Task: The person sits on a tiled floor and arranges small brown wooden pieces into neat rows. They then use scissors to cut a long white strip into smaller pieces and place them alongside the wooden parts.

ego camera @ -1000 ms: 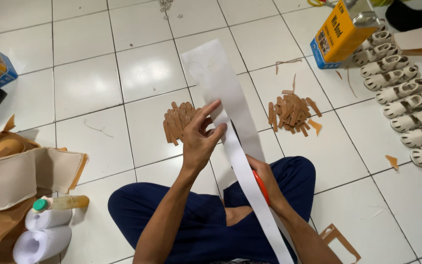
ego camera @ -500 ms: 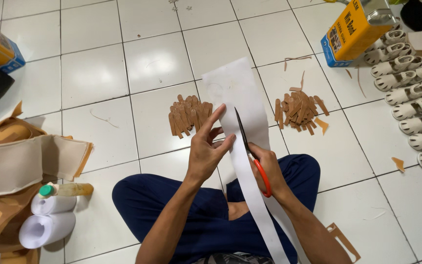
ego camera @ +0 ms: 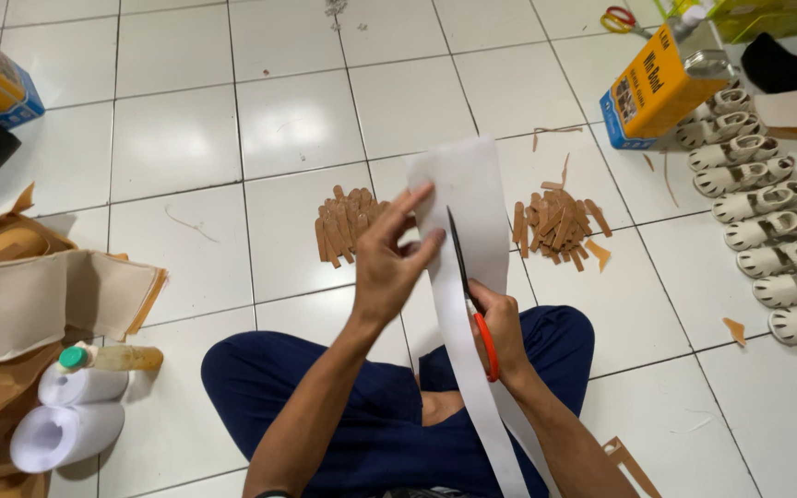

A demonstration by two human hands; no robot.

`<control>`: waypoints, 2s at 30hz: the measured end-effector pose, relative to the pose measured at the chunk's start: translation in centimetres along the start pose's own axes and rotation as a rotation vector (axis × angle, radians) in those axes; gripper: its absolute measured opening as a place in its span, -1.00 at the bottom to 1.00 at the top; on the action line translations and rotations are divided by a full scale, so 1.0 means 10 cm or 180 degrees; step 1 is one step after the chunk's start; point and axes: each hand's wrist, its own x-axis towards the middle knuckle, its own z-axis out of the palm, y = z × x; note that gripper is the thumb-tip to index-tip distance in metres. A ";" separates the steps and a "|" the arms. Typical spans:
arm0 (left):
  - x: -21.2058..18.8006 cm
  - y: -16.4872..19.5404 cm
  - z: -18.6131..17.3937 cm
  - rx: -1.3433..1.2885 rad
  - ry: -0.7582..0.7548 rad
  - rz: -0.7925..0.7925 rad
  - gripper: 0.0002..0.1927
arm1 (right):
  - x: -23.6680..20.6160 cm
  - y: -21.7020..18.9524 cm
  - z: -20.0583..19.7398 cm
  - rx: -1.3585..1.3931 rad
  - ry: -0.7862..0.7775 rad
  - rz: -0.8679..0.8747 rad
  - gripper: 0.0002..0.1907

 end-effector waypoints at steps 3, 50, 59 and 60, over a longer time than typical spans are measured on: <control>-0.09 0.06 0.06 -0.0226 -0.0064 0.0178 -0.44 | 0.08 -0.04 -0.03 0.0040 0.0044 -0.0066 -0.76; -1.37 -2.45 0.21 0.0396 -0.0015 -0.1529 -0.47 | -1.70 1.06 -0.68 -0.1886 -0.0202 0.2879 -0.33; -0.23 -2.41 1.20 -0.1164 0.0221 -0.1538 -0.28 | -1.77 1.12 -0.87 -0.1042 0.0087 0.2288 -0.49; -0.03 -2.40 1.16 -0.1061 0.0281 -0.1654 -0.25 | -1.71 1.12 -0.88 -0.0656 0.0226 0.2040 -0.53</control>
